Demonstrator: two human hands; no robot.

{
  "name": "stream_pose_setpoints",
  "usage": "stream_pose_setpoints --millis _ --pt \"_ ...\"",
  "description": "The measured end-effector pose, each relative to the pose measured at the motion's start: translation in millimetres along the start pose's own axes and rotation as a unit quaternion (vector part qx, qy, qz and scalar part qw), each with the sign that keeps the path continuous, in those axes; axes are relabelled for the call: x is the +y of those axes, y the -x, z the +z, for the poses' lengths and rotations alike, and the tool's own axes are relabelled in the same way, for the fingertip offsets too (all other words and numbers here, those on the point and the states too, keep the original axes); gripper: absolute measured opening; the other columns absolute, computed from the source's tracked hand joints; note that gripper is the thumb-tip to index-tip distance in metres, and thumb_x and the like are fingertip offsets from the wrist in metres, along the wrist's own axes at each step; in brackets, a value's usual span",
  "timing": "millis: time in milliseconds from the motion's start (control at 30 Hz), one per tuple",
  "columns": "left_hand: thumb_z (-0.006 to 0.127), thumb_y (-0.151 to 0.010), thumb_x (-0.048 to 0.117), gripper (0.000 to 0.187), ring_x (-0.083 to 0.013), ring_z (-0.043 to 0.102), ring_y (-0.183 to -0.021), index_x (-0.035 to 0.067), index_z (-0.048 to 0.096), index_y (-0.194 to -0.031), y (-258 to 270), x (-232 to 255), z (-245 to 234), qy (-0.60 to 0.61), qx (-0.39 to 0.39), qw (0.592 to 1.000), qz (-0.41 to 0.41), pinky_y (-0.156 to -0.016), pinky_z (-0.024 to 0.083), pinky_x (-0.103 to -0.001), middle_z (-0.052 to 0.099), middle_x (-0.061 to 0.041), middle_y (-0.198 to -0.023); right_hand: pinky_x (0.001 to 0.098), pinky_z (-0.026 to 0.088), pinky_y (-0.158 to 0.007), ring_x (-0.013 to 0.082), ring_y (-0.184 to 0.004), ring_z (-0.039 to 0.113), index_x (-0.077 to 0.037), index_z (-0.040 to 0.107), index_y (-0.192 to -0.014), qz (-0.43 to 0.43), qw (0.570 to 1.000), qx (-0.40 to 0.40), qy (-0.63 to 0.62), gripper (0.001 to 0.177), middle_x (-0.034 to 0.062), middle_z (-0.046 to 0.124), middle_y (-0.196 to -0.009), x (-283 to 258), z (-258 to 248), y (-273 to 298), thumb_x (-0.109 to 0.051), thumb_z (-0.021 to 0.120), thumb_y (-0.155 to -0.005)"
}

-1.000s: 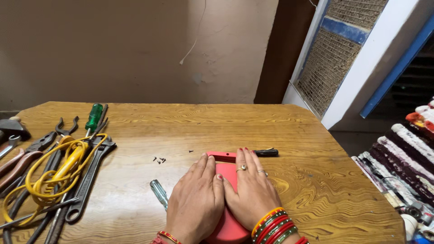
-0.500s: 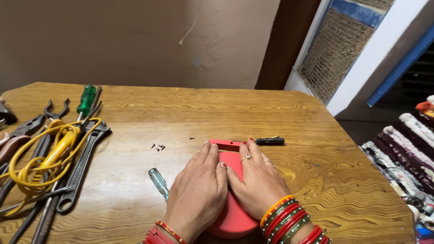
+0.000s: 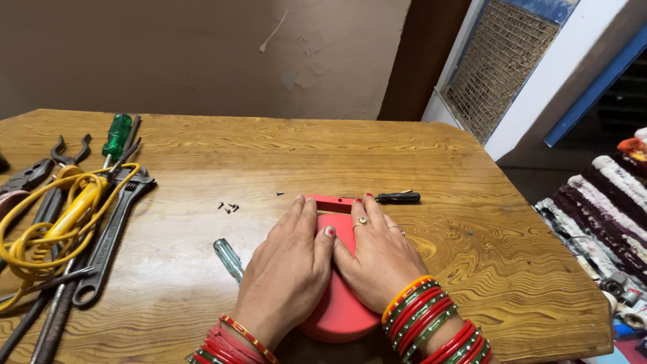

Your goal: The person assembles a red plastic appliance by aligning its two halves and securing them with screws. They use a screwdriver to tighten the screws into the casing, ensuring the device is closed and stable.

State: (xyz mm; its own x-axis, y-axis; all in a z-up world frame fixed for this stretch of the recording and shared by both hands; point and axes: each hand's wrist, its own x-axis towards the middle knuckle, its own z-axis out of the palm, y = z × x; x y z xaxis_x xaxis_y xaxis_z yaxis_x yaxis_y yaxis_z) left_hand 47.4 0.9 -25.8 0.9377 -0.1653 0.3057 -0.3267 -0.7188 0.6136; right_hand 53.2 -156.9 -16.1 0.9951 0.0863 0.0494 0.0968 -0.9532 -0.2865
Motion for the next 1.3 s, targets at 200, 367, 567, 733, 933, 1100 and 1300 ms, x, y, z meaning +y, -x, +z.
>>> stream_pose_setpoints --millis 200,367,567,733,933,1100,1300 --pt "0.045 -0.100 0.035 0.057 -0.0386 0.051 -0.132 -0.007 0.052 -0.137 0.0 1.9 -0.4 -0.036 0.025 0.999 0.033 -0.106 0.041 -0.045 0.051 -0.030 -0.143 0.0441 0.032 -0.114 0.0391 -0.143 0.036 0.001 0.033 -0.154 0.003 1.000 0.006 0.007 0.079 0.0227 0.024 -0.162 0.2 0.8 0.6 -0.051 0.045 -0.096" --pt "0.046 -0.099 0.034 0.056 -0.0401 0.055 -0.126 -0.008 0.054 -0.134 0.0 3.6 -1.9 -0.045 0.028 0.998 0.035 -0.101 0.045 -0.046 0.054 -0.031 -0.139 0.0450 0.032 -0.113 0.0400 -0.142 0.035 0.001 0.034 -0.154 -0.007 1.000 0.018 0.013 0.078 0.0244 0.024 -0.160 1.5 2.1 0.1 -0.050 0.045 -0.096" --pt "0.047 -0.098 0.034 0.055 -0.0404 0.054 -0.128 -0.008 0.055 -0.134 -1.6 -0.2 0.7 -0.039 0.039 0.998 0.044 -0.103 0.043 -0.047 0.054 -0.031 -0.139 0.0449 0.032 -0.114 0.0397 -0.142 0.036 0.003 0.035 -0.149 -0.004 1.000 0.020 0.015 0.075 0.0241 0.026 -0.161 2.7 3.2 0.3 -0.050 0.044 -0.097" --pt "0.046 -0.095 0.029 0.058 -0.0396 0.048 -0.134 -0.010 0.052 -0.137 -5.4 -4.8 3.5 -0.050 0.058 0.993 0.084 -0.108 0.037 -0.046 0.049 -0.031 -0.146 0.0448 0.031 -0.114 0.0390 -0.143 0.034 0.001 0.034 -0.153 0.000 1.000 0.015 0.012 0.077 0.0239 0.024 -0.161 0.6 1.1 0.7 -0.049 0.044 -0.097" --pt "0.040 -0.094 0.031 0.061 -0.0346 0.042 -0.141 -0.006 0.048 -0.142 -10.6 -5.8 2.9 -0.061 0.002 0.996 0.057 -0.112 0.032 -0.045 0.047 -0.025 -0.150 0.0441 0.031 -0.114 0.0378 -0.144 0.033 0.000 0.032 -0.155 0.003 1.000 0.014 0.019 0.076 0.0230 0.023 -0.163 -0.8 1.0 0.4 -0.045 0.045 -0.095" --pt "0.041 -0.092 0.034 0.061 -0.0345 0.041 -0.140 0.000 0.049 -0.142 -8.9 -0.6 2.2 -0.102 -0.003 0.994 0.025 -0.112 0.029 -0.052 0.047 -0.019 -0.150 0.0438 0.031 -0.115 0.0380 -0.144 0.034 0.001 0.033 -0.150 0.011 1.000 0.011 0.013 0.073 0.0228 0.024 -0.161 0.3 3.2 0.3 -0.045 0.046 -0.095" --pt "0.042 -0.092 0.036 0.065 -0.0350 0.038 -0.141 0.003 0.048 -0.148 -10.4 -0.6 2.3 -0.103 -0.017 0.994 0.014 -0.111 0.027 -0.053 0.044 -0.017 -0.157 0.0449 0.031 -0.114 0.0393 -0.143 0.034 0.002 0.033 -0.150 0.001 1.000 0.025 0.005 0.072 0.0241 0.025 -0.160 0.2 4.1 -0.4 -0.044 0.047 -0.095"
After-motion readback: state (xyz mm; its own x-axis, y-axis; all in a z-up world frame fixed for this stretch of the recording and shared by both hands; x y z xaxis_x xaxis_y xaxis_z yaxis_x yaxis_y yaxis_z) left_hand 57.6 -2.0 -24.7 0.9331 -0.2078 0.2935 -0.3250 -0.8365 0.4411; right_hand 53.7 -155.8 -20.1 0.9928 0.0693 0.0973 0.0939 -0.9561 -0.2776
